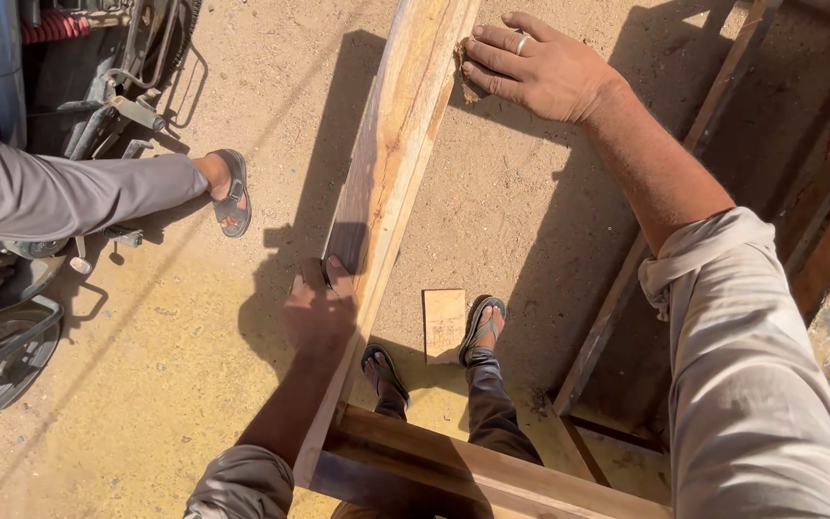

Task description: Manually sanding a wooden frame with a small piece of sandpaper.

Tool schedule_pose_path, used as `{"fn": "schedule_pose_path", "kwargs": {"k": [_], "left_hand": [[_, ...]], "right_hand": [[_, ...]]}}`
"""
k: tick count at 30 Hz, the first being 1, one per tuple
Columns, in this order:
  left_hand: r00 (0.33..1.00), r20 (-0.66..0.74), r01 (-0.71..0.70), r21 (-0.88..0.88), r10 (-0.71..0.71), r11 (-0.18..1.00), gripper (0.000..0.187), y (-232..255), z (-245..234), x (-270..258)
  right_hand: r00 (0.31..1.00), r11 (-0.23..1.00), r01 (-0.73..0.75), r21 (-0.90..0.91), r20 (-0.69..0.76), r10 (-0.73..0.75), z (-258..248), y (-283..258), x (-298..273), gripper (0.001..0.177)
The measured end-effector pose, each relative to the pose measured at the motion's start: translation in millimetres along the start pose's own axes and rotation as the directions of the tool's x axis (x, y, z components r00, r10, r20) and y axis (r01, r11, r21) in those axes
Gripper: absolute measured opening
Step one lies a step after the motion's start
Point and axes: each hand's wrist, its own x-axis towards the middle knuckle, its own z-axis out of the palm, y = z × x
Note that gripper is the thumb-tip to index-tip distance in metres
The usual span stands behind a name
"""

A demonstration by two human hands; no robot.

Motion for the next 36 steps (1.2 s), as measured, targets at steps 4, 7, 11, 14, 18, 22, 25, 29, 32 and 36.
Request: {"fn": "schedule_pose_path", "kwargs": {"k": [4,7,11,14,18,22,25,29,32,36], "left_hand": [[0.986,-0.103,-0.132,0.027,0.134,0.991,0.045,2.4,-4.0,0.7],[0.992,0.117,0.048,-0.009,-0.046,0.999,0.046,8.2,-11.0,-0.9],[0.999,0.003,-0.051,0.07,0.051,0.996,0.044,0.5,0.1,-1.4],[0.996,-0.071,-0.053,0.009,0.054,0.999,0.042,2.9,0.5,1.1],[0.999,0.02,0.032,0.047,-0.033,0.998,0.043,3.2,-3.4,-2.2],[0.967,-0.123,-0.197,0.195,0.223,0.961,0.037,0.4,4.3,4.2],[0.999,-0.04,0.031,-0.036,-0.033,0.999,0.039,5.1,-6.7,-2.1],[0.999,-0.034,0.004,-0.078,-0.006,0.997,0.042,15.8,-15.3,-1.1],[0.999,-0.018,0.035,-0.073,-0.036,0.997,0.044,19.4,-21.7,-1.2],[0.997,-0.08,0.01,-0.122,-0.019,0.993,0.044,21.5,-24.1,-4.0]], "right_hand": [[1.0,1.0,0.022,-0.015,0.008,-0.022,9.1,0.2,7.1,0.05],[0.999,1.0,0.007,0.026,0.031,-0.008,15.1,1.4,8.4,0.049],[0.999,0.999,0.001,0.044,0.034,-0.002,13.3,5.6,12.7,0.045],[0.991,0.996,-0.08,0.025,0.105,0.077,13.7,4.9,12.0,0.042],[0.905,0.893,-0.399,0.206,0.246,0.348,23.7,-4.7,-4.2,0.047],[0.86,0.736,-0.474,0.483,0.077,0.504,29.0,-35.1,-7.6,0.059],[0.849,0.718,-0.377,0.586,-0.092,0.52,20.6,-52.2,-1.2,0.055],[0.898,0.828,-0.316,0.463,-0.137,0.419,28.2,-53.8,-0.2,0.047],[0.902,0.862,-0.336,0.38,-0.133,0.41,33.3,-59.7,6.9,0.043],[0.911,0.884,-0.396,0.249,-0.009,0.411,11.2,-61.4,22.6,0.034]]}}
